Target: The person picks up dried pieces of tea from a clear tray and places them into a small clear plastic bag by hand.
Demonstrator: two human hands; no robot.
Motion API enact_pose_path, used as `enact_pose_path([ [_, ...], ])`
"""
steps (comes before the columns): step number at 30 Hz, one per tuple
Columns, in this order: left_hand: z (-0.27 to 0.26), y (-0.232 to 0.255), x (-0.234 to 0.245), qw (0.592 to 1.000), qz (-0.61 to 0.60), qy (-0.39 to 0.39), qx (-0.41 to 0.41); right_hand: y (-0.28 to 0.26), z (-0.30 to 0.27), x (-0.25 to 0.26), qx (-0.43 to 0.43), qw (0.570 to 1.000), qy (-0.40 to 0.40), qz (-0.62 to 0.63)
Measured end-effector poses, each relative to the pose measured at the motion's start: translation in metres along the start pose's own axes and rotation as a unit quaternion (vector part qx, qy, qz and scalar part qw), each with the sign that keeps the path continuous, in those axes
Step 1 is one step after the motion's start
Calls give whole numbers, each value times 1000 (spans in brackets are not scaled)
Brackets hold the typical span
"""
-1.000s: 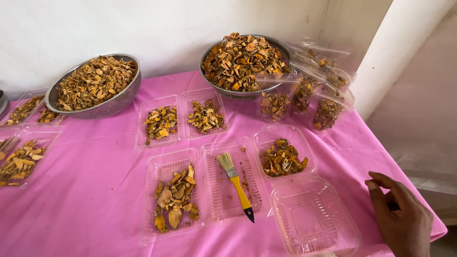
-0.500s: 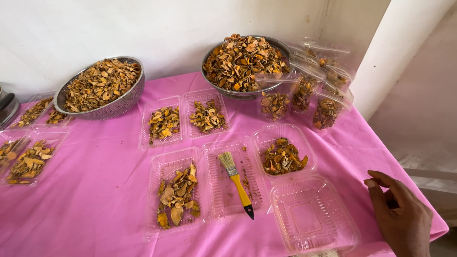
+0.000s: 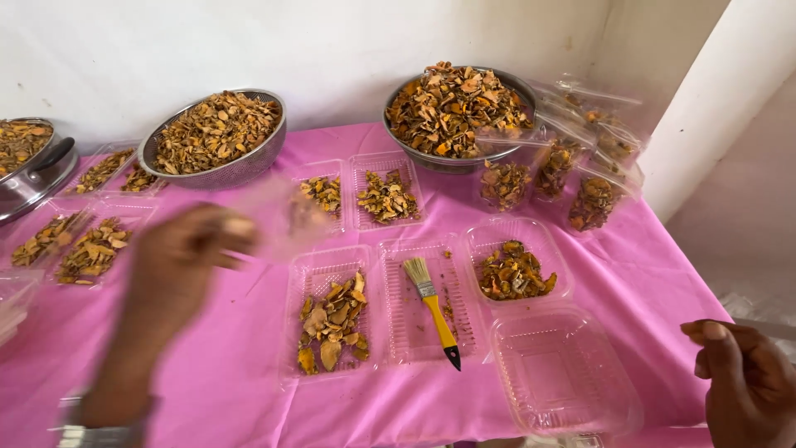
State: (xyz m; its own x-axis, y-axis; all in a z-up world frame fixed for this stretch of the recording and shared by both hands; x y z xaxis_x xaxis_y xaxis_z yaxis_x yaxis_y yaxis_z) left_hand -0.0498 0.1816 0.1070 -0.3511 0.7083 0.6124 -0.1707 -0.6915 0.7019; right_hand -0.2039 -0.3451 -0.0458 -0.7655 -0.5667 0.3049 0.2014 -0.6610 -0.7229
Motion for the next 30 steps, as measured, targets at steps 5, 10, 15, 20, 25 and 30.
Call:
enact_pose_path([
  [5,-64,92,-102,939,-197,-279,46,-74,25,-10,146,979,-138,41],
  [10,-96,115,-147,912,-226,-338,53,-121,35,-41,140,950,-258,109],
  [15,-109,125,-151,921,-176,-344,44,-136,30,-53,251,936,-225,97],
  [20,-116,126,-154,937,-128,-321,-41,-148,28,-60,389,893,-219,59],
  [25,-123,120,-160,941,-134,-309,-12,-150,24,-59,477,860,-179,-15],
  [30,-126,121,-156,950,-115,-291,-1,-151,17,-58,518,840,-154,-51],
])
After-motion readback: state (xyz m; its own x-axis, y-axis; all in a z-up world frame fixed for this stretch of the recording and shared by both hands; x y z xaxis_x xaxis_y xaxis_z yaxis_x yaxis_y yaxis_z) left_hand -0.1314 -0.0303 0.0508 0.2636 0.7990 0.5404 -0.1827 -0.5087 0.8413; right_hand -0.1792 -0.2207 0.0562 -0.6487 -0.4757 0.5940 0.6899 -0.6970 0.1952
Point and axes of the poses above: each hand's wrist, its own z-axis towards the middle knuckle, its own x-axis out of the back of the hand, y = z × x, the point moved 3 cm from there along z, towards the middle knuckle, and after that the axes turned 11 degrees about x, right-handed, at the moved point
